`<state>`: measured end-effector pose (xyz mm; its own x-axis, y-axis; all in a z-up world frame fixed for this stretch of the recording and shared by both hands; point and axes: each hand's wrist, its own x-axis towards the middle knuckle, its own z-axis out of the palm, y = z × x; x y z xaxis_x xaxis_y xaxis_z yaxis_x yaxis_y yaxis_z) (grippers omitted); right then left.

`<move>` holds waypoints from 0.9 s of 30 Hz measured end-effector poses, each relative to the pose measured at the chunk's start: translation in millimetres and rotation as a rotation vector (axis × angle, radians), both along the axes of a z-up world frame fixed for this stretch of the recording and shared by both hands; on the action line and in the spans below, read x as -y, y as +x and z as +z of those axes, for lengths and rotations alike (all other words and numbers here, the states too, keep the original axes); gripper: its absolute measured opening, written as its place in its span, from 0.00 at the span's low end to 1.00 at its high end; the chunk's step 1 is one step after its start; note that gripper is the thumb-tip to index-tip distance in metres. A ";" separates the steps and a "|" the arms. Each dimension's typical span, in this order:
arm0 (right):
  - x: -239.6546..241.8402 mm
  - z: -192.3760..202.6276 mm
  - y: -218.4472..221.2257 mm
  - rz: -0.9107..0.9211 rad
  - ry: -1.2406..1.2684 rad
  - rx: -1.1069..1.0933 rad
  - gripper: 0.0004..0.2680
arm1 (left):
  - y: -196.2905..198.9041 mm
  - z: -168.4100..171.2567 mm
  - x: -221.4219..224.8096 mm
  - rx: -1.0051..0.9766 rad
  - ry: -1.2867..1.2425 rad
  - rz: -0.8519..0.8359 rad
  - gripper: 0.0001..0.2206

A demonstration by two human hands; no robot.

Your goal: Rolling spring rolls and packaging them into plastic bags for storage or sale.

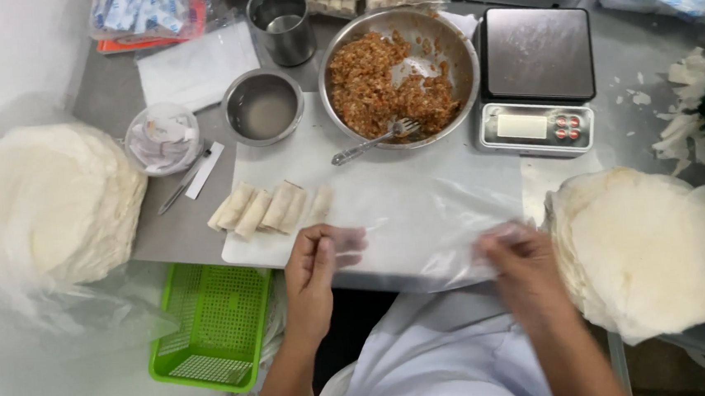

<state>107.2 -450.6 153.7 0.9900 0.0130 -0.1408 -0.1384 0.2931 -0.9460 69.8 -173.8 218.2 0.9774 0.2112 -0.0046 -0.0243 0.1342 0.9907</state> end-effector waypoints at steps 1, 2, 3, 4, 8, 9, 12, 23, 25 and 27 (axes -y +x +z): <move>15.9 12.5 1.2 0.013 0.004 -0.003 0.04 | -3.3 -5.2 -9.5 -0.003 0.004 0.013 0.11; 32.1 24.4 3.2 -0.103 -0.177 0.058 0.04 | -6.6 -10.7 -18.8 -0.053 0.133 0.058 0.10; 49.3 36.4 2.8 -0.226 -0.360 0.110 0.07 | -10.9 -16.4 -27.5 -0.111 0.261 0.097 0.09; 37.8 63.5 -2.2 -0.218 -0.359 0.103 0.07 | -11.7 -13.8 -32.2 -0.121 0.262 0.103 0.09; 8.0 99.4 -7.8 -0.087 -0.748 0.195 0.07 | 2.5 -23.9 -41.4 -0.036 0.938 0.159 0.10; 3.0 89.2 -5.5 0.036 -0.856 0.190 0.10 | 7.8 -31.7 -42.4 0.041 1.125 0.155 0.10; -31.1 55.9 1.5 0.403 -1.417 0.005 0.14 | 26.8 -63.7 -44.1 0.081 1.420 0.226 0.12; -63.3 66.7 2.7 0.510 -0.769 0.000 0.13 | 39.8 -57.8 -14.3 -0.273 0.401 -0.034 0.14; -74.2 55.7 5.5 0.392 -0.633 0.049 0.11 | 32.2 -69.2 -3.6 -0.251 0.099 -0.087 0.17; -86.9 47.4 5.5 0.343 -0.271 -0.073 0.14 | 21.3 -70.2 10.7 -0.312 -0.186 -0.177 0.18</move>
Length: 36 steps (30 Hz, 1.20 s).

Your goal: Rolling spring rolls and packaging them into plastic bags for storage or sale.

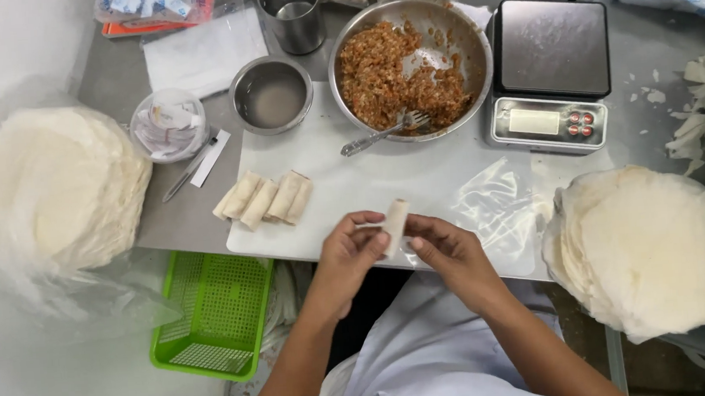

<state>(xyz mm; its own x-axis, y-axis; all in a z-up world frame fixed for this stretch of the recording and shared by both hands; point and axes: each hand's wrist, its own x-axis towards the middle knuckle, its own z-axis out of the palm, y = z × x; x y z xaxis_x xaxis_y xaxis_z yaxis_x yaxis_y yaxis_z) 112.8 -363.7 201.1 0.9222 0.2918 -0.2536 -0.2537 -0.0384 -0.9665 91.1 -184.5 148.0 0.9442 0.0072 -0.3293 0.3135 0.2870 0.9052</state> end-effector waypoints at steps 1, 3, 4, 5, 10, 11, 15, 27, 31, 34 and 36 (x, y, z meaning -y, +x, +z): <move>-2.9 -3.6 -0.3 0.006 0.002 -0.004 0.14 | -2.7 15.3 2.8 -0.004 0.002 0.006 0.18; -8.4 -10.5 -0.6 -0.100 0.239 -0.169 0.11 | -6.5 46.4 8.8 0.056 0.078 -0.051 0.12; -8.4 -20.3 -1.2 -0.092 0.243 -0.171 0.11 | -6.6 48.3 4.4 0.055 0.082 -0.044 0.12; -8.5 -29.8 -2.0 -0.105 0.279 -0.187 0.10 | -7.0 50.6 0.0 0.117 0.289 -0.046 0.10; -6.0 -30.5 -0.9 -0.143 0.315 -0.245 0.11 | 3.9 42.9 -56.7 0.370 1.061 0.119 0.09; -5.8 -25.1 0.1 -0.145 0.285 -0.240 0.13 | 7.9 38.2 -69.7 0.313 1.304 0.162 0.10; -6.2 -18.7 1.8 -0.147 0.290 -0.265 0.15 | 17.0 38.6 -84.7 0.234 1.586 0.165 0.10; -6.0 -26.8 6.3 -0.177 0.365 -0.229 0.15 | 13.0 49.4 -38.6 0.117 0.711 0.178 0.17; -4.7 -30.7 6.8 -0.208 0.367 -0.212 0.15 | 3.6 24.8 -1.9 0.135 0.373 0.145 0.19; -4.6 -25.0 6.9 -0.219 0.340 -0.209 0.15 | -4.8 45.0 17.1 0.145 0.350 0.145 0.15; -0.2 -39.0 7.8 -0.241 0.303 -0.196 0.14 | -5.2 52.8 18.4 0.193 0.440 0.112 0.17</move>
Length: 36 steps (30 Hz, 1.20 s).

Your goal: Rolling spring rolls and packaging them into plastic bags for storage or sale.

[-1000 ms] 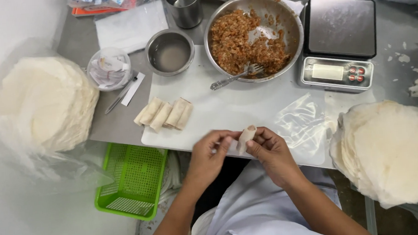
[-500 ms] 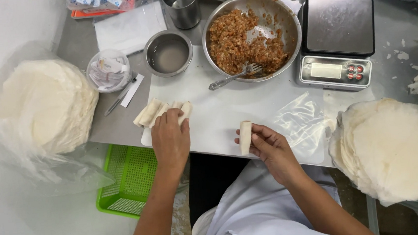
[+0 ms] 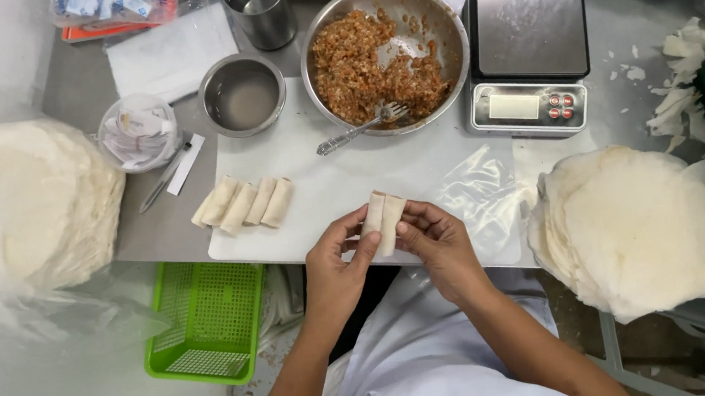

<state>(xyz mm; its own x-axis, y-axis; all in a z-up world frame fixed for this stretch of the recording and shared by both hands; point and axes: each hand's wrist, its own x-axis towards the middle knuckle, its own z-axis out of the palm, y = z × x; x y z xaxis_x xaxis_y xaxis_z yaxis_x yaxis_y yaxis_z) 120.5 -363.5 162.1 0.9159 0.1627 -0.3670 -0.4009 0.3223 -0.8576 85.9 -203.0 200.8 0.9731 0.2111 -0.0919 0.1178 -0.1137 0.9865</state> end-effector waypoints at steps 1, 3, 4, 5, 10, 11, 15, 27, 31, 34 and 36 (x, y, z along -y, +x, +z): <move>-0.6 1.6 -0.2 0.000 0.001 0.000 0.14 | 0.3 -3.7 -0.5 0.000 0.001 0.000 0.17; -1.6 4.4 -1.9 -0.013 -0.011 0.024 0.13 | -0.5 -11.2 -1.5 0.054 0.005 0.030 0.19; -2.8 8.6 -2.1 -0.013 -0.010 0.023 0.13 | -1.3 -9.6 -0.5 0.054 0.006 0.030 0.19; -3.8 12.6 -2.2 -0.017 -0.022 0.035 0.13 | -2.0 -8.1 0.5 0.076 0.013 0.037 0.19; -5.1 15.9 -2.6 -0.043 -0.053 0.072 0.12 | -6.5 4.6 9.6 0.120 0.058 0.029 0.17; -3.4 9.9 -2.6 -0.050 -0.090 0.083 0.12 | -7.5 4.7 11.6 0.118 0.046 0.025 0.17; 1.1 0.1 -3.9 -0.055 -0.187 0.155 0.12 | -9.1 -13.3 23.8 0.183 0.011 0.073 0.21; 6.2 24.0 -8.3 0.186 0.014 0.354 0.17 | -11.9 -9.8 34.5 0.344 0.217 0.027 0.15; 5.4 16.7 -7.0 0.193 0.067 0.311 0.16 | -4.8 -23.2 26.9 0.297 0.154 0.026 0.17; 12.7 -3.5 -3.2 0.100 0.262 0.089 0.18 | 4.0 -15.0 15.5 0.262 0.001 0.030 0.21; 19.8 2.1 0.3 0.052 0.384 0.032 0.17 | 10.7 -1.5 -3.5 0.350 0.260 0.002 0.20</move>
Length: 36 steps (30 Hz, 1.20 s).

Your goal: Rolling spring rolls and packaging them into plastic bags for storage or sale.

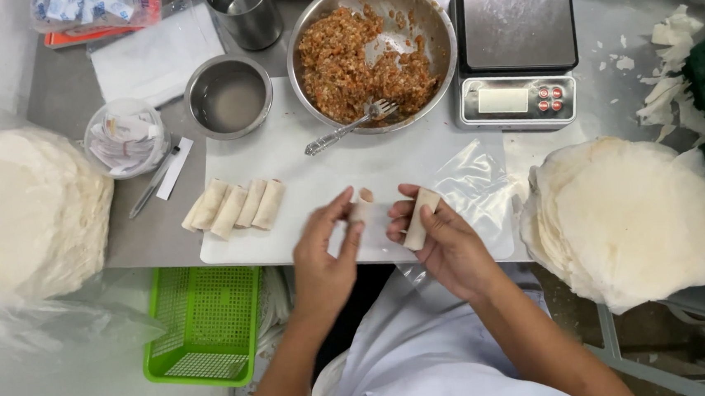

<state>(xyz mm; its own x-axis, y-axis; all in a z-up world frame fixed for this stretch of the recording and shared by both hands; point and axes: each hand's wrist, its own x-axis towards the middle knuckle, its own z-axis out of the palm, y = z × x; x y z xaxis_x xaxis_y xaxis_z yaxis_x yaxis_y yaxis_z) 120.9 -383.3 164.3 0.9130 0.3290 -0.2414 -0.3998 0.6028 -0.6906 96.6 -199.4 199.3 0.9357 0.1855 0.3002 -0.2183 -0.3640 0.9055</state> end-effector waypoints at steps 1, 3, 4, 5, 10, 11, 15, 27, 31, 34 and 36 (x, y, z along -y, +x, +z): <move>4.1 -1.3 0.7 0.000 -0.001 -0.003 0.17 | 4.2 -1.3 -9.0 -0.003 -0.001 0.000 0.20; 11.0 -3.0 4.2 0.052 0.072 0.001 0.17 | 14.3 -2.7 -28.1 0.023 0.399 -0.083 0.13; 13.6 -5.6 4.2 0.057 0.074 0.003 0.17 | 15.8 -10.5 -33.8 0.025 0.401 -0.077 0.13; 16.2 -8.3 4.4 0.052 0.072 -0.009 0.17 | 17.5 -18.4 -39.7 0.002 0.484 -0.111 0.13; 24.1 -8.2 4.8 0.019 0.016 -0.032 0.16 | 12.1 -22.2 -61.1 -0.088 0.542 -0.041 0.17; 23.9 -9.4 5.4 0.009 0.012 -0.029 0.15 | 10.0 -15.0 -58.2 -0.173 0.508 0.059 0.13; 18.1 -11.0 4.1 0.017 -0.005 -0.047 0.15 | 8.2 -5.5 -35.2 -0.589 0.538 0.141 0.19; 7.1 -4.1 -2.8 0.005 -0.033 -0.026 0.19 | 22.9 3.7 3.5 -0.375 -0.028 -0.010 0.23; 0.5 -1.6 -6.3 0.003 -0.039 -0.016 0.19 | 3.9 -0.5 25.3 -0.333 -0.132 -0.012 0.20; -1.4 -5.1 -6.8 0.048 -0.063 0.046 0.20 | -3.4 -1.1 35.0 -0.298 -0.147 0.004 0.18; -1.3 -6.5 -6.9 0.060 -0.093 0.064 0.19 | -4.4 0.9 38.4 -0.279 -0.122 -0.026 0.17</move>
<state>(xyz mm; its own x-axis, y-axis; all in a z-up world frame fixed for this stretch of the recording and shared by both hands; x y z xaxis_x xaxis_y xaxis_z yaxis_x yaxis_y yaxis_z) 114.0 -382.0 157.7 0.9068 0.3625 -0.2152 -0.3865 0.5109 -0.7678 92.2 -237.8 200.3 0.9838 0.1794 0.0076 0.0375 -0.2467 0.9684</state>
